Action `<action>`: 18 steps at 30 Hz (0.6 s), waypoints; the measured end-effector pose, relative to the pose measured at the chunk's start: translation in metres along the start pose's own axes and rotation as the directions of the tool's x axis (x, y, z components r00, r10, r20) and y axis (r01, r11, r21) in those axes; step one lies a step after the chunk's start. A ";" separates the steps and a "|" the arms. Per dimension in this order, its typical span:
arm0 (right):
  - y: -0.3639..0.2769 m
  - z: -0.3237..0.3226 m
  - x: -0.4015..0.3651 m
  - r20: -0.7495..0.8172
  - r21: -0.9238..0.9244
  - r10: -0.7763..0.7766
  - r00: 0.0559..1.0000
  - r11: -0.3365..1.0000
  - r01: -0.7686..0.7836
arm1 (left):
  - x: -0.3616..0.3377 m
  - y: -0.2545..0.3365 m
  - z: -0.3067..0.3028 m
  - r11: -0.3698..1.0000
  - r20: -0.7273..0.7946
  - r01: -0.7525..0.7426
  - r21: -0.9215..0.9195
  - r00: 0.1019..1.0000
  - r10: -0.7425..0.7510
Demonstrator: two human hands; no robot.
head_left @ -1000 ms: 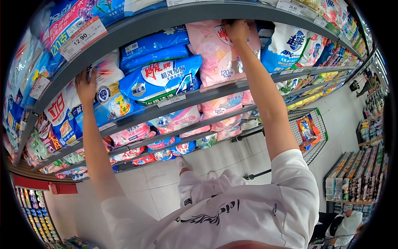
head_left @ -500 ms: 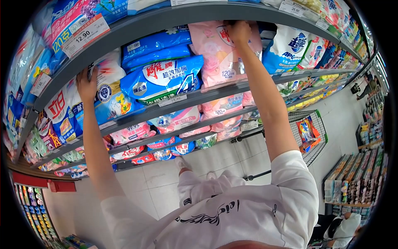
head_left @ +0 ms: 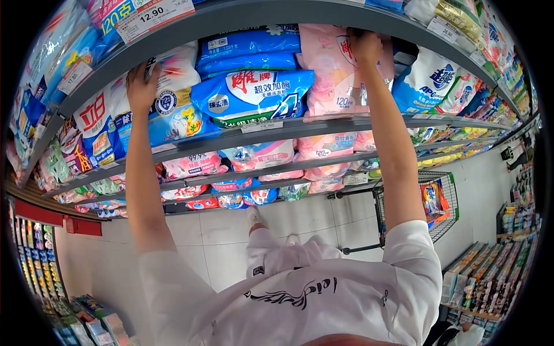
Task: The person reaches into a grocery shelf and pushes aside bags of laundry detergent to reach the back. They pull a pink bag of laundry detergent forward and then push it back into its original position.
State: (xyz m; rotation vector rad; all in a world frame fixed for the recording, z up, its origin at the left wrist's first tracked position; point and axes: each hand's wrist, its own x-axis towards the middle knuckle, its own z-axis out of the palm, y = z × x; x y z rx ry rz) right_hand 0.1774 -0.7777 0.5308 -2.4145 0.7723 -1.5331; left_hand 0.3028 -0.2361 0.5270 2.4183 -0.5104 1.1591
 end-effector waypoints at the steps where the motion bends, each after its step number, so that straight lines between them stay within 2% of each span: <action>1: 0.000 0.000 0.000 0.001 -0.004 -0.002 1.000 1.000 0.002 | -0.001 0.000 0.000 1.000 -0.002 0.002 0.002 1.000 -0.002; 18: -0.002 -0.006 -0.002 -0.012 0.007 -0.044 0.999 0.999 0.044 | 0.001 0.003 -0.001 1.000 0.005 0.000 0.018 1.000 0.000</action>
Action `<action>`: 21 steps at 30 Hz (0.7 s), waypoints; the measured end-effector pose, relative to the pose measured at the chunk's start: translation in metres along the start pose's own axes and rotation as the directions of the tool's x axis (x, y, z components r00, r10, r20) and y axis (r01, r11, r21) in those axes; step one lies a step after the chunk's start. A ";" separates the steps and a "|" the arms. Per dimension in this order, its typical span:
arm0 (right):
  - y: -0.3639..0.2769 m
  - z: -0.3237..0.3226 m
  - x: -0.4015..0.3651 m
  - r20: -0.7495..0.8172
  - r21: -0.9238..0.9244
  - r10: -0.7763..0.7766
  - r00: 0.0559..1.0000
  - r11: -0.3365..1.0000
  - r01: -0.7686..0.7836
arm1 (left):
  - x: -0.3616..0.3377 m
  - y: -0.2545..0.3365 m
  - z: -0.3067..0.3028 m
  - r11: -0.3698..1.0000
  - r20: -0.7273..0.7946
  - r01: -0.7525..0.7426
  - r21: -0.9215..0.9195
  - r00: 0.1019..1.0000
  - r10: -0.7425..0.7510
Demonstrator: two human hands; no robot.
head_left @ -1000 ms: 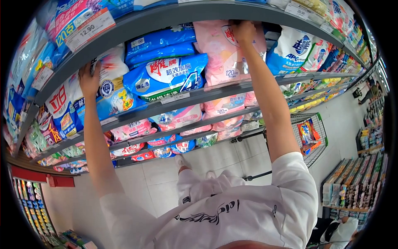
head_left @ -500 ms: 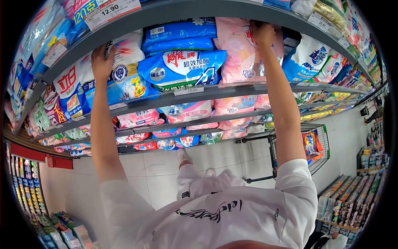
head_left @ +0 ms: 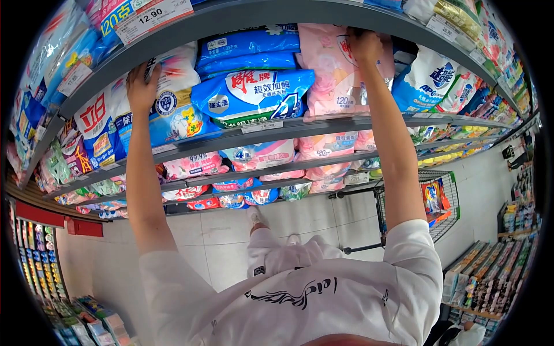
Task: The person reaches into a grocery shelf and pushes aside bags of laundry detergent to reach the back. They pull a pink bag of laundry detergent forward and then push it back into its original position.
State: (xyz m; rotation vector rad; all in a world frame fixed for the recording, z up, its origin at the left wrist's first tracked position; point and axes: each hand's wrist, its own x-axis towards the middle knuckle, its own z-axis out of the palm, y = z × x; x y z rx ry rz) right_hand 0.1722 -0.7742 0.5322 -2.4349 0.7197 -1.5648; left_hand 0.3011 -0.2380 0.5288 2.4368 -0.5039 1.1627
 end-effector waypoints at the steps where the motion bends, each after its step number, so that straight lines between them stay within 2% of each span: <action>1: 0.000 0.001 0.000 0.001 0.010 -0.007 1.000 1.000 0.007 | 0.000 -0.002 0.001 1.000 -0.004 -0.004 0.005 1.000 0.004; 9: 0.005 0.011 -0.001 -0.079 0.048 -0.011 0.997 0.999 0.015 | 0.001 -0.010 0.006 1.000 -0.004 -0.018 -0.021 1.000 0.018; 21: 0.005 0.012 0.000 -0.050 0.067 0.035 0.998 0.997 -0.032 | 0.002 -0.007 0.004 0.999 -0.001 -0.032 -0.038 0.999 0.032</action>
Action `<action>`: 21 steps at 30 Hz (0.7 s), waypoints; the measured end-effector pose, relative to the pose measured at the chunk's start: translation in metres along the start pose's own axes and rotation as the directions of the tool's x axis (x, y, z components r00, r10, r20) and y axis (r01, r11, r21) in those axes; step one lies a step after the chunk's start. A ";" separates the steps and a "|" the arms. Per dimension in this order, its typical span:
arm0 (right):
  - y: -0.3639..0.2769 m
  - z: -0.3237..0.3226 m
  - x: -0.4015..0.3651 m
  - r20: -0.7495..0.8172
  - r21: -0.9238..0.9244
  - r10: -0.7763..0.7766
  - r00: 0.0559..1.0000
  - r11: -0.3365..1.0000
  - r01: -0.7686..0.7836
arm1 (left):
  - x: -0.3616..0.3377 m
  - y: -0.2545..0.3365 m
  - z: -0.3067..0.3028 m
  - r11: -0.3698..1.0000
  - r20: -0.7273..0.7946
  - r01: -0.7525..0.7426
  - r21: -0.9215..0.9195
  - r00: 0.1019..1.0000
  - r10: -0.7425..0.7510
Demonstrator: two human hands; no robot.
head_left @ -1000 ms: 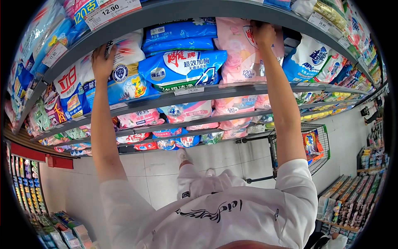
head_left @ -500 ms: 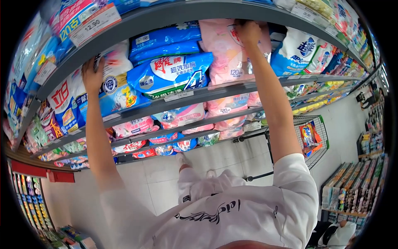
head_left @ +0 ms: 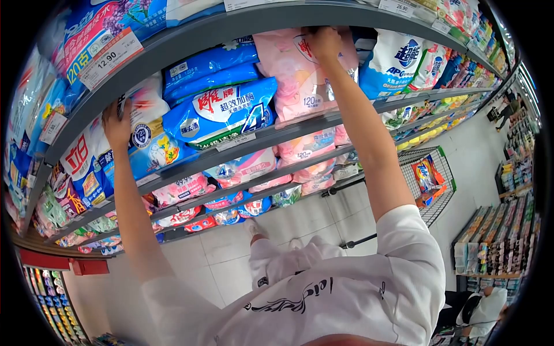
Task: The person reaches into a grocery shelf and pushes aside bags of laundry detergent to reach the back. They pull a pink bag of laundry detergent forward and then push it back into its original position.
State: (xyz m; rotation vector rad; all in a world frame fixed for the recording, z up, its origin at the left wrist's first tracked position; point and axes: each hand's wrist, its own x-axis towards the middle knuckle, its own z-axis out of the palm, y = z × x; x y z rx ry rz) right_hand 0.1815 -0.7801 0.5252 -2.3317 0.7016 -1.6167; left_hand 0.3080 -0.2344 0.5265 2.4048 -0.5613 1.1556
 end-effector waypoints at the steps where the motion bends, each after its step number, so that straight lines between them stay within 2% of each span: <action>1: 0.002 0.003 0.001 0.003 -0.004 0.007 1.000 1.000 -0.007 | 0.000 0.000 0.000 1.000 -0.001 -0.001 -0.002 1.000 0.001; 4: 0.004 0.007 0.003 0.026 -0.035 0.039 0.999 0.999 -0.038 | 0.000 -0.001 0.001 1.000 -0.004 0.000 -0.006 1.000 0.000; 10: -0.008 -0.012 0.006 0.113 0.016 0.146 0.983 0.989 -0.149 | -0.001 -0.005 0.004 1.000 0.000 0.017 0.003 1.000 -0.017; 21: -0.001 -0.003 0.013 0.105 0.035 0.204 0.973 0.977 -0.208 | 0.000 -0.009 0.005 1.000 0.007 -0.003 0.026 1.000 0.003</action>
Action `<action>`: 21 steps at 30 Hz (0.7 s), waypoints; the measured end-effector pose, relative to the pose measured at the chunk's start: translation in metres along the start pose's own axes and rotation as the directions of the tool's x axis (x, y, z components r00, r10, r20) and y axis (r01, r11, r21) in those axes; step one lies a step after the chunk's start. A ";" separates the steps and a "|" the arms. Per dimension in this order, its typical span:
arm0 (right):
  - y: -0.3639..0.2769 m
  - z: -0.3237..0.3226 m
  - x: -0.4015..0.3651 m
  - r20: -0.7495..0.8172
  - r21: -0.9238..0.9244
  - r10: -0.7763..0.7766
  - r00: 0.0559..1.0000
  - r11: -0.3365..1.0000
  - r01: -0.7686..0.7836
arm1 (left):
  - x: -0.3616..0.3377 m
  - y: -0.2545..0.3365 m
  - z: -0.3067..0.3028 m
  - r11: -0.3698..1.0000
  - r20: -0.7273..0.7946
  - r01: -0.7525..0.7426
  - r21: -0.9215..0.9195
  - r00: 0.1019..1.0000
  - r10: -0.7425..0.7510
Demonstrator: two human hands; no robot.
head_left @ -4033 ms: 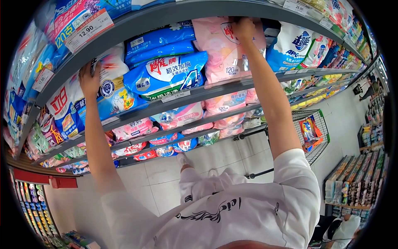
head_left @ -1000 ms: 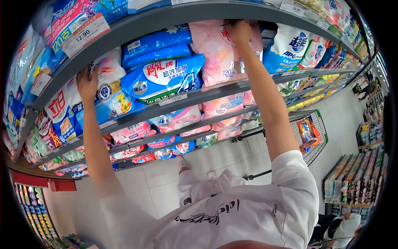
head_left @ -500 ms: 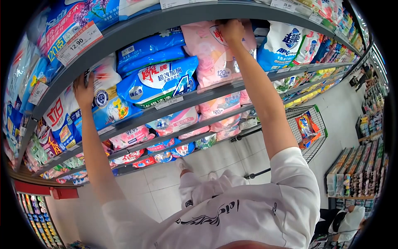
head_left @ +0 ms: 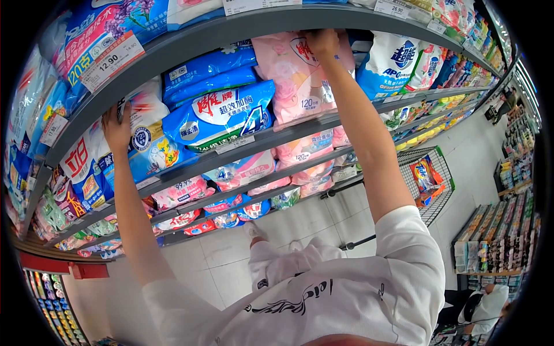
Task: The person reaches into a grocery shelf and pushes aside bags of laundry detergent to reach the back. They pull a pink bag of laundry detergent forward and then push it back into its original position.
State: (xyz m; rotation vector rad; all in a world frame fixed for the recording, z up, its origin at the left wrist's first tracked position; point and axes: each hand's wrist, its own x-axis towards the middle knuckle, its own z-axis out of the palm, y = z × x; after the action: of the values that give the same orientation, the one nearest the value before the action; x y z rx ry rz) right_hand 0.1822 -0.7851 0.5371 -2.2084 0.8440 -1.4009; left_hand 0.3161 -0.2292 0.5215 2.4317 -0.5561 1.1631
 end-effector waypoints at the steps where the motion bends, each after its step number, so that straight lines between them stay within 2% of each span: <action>1: 0.003 0.003 0.002 -0.004 0.002 -0.004 1.000 1.000 0.004 | 0.000 0.000 0.000 1.000 0.000 0.001 0.004 1.000 -0.001; 7: 0.007 0.007 0.003 0.014 -0.005 -0.011 1.000 1.000 0.011 | 0.000 0.004 -0.003 1.000 0.016 0.023 0.004 1.000 -0.023; 10: 0.006 0.007 0.001 -0.029 0.019 -0.016 0.999 1.000 0.017 | 0.000 0.004 -0.003 0.999 0.024 0.037 0.011 0.999 -0.037; 13: 0.006 0.001 0.000 -0.008 0.072 -0.035 0.999 0.997 0.035 | 0.000 0.004 -0.002 0.999 0.029 0.047 0.013 0.998 -0.047; 16: 0.003 0.003 -0.001 -0.072 0.051 -0.003 0.997 0.999 0.007 | 0.000 0.002 -0.002 0.999 0.027 0.051 0.016 0.998 -0.051; 21: 0.004 0.001 -0.001 0.009 0.069 -0.055 0.998 0.996 0.055 | -0.002 0.003 -0.002 0.998 0.018 0.068 0.016 0.998 -0.068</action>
State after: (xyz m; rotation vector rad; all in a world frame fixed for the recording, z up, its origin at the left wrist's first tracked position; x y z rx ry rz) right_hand 0.1819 -0.7876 0.5333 -2.2006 0.7249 -1.4199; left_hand 0.3120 -0.2306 0.5218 2.4565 -0.4680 1.1231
